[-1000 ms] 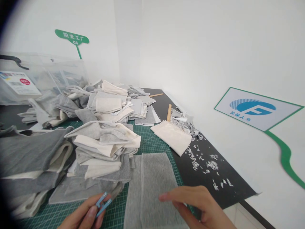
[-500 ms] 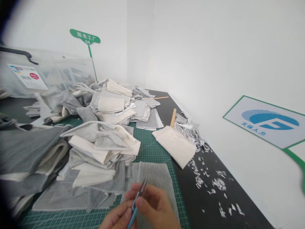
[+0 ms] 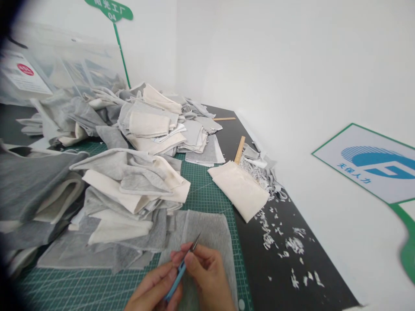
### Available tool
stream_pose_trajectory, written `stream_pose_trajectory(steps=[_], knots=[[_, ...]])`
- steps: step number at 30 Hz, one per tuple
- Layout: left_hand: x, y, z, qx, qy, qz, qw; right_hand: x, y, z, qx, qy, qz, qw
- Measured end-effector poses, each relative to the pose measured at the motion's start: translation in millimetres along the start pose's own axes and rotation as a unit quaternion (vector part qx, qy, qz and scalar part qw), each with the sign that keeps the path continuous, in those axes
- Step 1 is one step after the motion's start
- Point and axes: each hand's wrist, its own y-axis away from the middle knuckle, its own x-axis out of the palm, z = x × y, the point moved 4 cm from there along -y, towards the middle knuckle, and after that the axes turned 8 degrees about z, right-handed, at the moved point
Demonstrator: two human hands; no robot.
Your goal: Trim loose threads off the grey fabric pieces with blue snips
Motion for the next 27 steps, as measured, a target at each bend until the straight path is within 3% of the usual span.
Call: stream_pose_trajectory(steps=[2, 8, 27], knots=[[7.9, 3, -4, -0.010, 0.025, 0.029, 0.999, 3, 2, 2, 0.003, 0.000, 0.006, 1.000], [17.0, 12, -17, -0.009, -0.005, 0.025, 1.000, 12, 5, 11, 0.006, 0.019, 0.029, 0.999], [21.3, 14, -20, 0.019, 0.002, 0.033, 0.999, 16, 5, 16, -0.002, 0.031, 0.023, 0.999]])
